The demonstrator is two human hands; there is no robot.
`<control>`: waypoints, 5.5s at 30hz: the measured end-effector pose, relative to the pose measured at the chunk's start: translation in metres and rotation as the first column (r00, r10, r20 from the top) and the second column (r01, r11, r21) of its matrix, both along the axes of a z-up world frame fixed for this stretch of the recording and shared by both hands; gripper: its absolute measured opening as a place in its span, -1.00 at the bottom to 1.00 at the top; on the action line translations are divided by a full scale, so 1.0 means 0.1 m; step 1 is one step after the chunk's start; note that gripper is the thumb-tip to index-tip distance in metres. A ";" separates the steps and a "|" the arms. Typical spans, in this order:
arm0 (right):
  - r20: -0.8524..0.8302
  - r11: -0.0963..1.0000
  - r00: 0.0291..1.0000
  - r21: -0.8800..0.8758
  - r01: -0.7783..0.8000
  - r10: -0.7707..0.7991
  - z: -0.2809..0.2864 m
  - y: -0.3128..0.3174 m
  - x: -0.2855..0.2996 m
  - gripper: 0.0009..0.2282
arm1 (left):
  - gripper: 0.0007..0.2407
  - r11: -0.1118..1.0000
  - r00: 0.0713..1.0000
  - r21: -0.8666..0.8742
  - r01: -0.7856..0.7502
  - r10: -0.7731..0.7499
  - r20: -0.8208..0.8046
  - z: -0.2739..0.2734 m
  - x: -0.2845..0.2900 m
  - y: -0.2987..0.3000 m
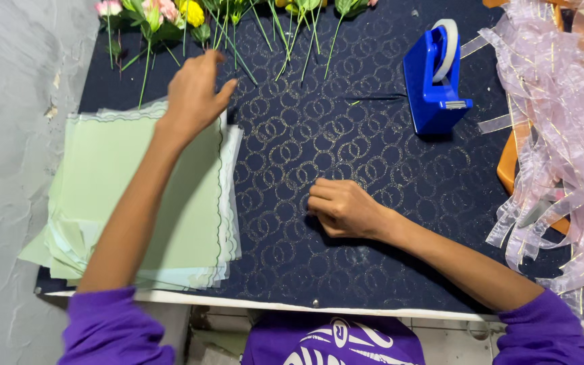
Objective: The person selects artificial roses and other flowers, tapes their stems together by hand with tape from a dispenser, wraps the bunch in a green paper sheet, and ties a purple decorative ribbon around the base.
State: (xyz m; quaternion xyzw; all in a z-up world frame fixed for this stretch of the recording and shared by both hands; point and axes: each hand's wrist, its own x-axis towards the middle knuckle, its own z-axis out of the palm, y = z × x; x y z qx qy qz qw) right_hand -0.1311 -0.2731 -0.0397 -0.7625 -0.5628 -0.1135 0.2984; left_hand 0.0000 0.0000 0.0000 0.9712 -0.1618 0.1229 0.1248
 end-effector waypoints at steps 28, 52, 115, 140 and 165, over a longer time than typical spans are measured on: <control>-0.111 0.985 0.988 -0.149 0.092 -0.109 -0.11 0.03 0.04 -0.89 | -0.90 0.568 0.961 -0.823 -0.021 0.239 0.141 0.15 1.66 -0.87; -0.111 0.988 0.988 -0.125 0.093 -0.107 -0.04 0.04 0.07 -0.92 | -0.81 0.825 0.991 -0.560 -0.077 0.126 0.050 -0.51 0.96 -1.80; -0.422 0.358 0.873 0.798 0.485 -0.243 1.49 0.06 1.28 -0.94 | -0.84 0.120 0.808 -0.841 0.528 -0.376 0.454 1.25 0.00 -1.48; -0.394 0.610 0.871 0.623 0.489 -0.294 1.58 -0.03 1.12 -0.89 | -0.87 0.162 0.810 -0.905 0.393 -0.527 0.258 1.26 -0.06 -1.44; -0.367 0.674 0.769 0.373 0.638 -0.524 1.45 -0.28 1.35 -0.91 | -0.93 0.269 0.886 -0.868 0.418 -0.334 0.323 0.77 0.49 -1.61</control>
